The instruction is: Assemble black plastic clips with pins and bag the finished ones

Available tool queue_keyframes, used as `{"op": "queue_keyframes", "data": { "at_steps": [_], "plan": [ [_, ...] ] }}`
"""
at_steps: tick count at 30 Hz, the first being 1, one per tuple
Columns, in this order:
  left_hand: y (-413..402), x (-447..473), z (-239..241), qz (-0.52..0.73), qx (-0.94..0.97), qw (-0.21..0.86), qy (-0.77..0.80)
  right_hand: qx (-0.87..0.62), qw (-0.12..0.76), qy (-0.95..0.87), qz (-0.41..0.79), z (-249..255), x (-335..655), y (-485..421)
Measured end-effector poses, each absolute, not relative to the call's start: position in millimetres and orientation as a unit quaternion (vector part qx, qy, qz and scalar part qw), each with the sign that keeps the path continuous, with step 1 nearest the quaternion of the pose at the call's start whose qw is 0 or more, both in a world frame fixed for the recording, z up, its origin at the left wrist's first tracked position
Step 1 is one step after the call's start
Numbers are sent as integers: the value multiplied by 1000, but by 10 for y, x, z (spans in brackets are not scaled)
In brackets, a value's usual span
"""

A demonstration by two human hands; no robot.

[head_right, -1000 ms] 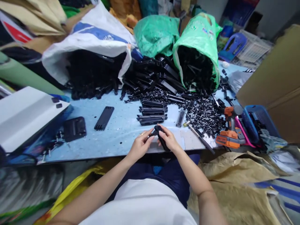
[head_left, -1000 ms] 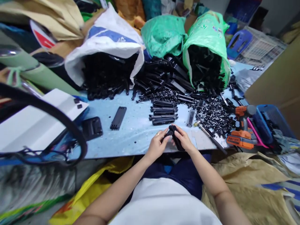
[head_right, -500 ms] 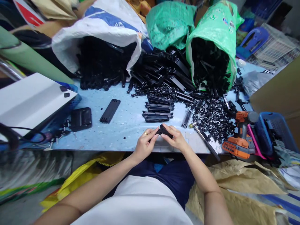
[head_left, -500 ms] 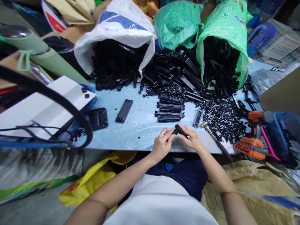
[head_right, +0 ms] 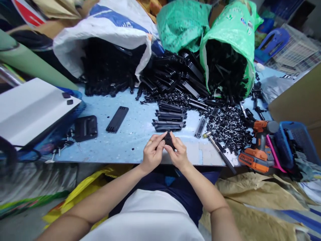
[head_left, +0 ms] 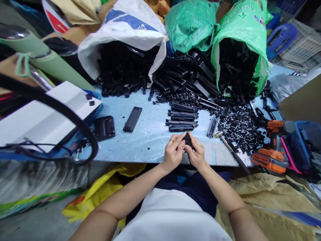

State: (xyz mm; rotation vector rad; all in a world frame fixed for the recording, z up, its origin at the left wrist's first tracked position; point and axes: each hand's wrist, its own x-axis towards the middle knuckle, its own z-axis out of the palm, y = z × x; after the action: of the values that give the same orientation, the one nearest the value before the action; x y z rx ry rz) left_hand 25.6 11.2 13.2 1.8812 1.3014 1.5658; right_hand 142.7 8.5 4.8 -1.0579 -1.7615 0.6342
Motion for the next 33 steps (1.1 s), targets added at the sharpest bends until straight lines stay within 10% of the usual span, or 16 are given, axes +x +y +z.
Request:
{"op": "queue_keyframes", "data": {
  "at_steps": [9, 20, 33],
  "plan": [
    [18, 124, -339, 505, 542, 323, 590, -501, 267, -800, 196, 11, 1492, 357],
    [-128, -152, -470, 426, 749, 24, 507, -710, -34, -692, -122, 573, 2700, 1998],
    [-185, -161, -504, 397, 793, 23, 462, -623, -214, -751, -49, 306, 2590, 2599]
  ]
}}
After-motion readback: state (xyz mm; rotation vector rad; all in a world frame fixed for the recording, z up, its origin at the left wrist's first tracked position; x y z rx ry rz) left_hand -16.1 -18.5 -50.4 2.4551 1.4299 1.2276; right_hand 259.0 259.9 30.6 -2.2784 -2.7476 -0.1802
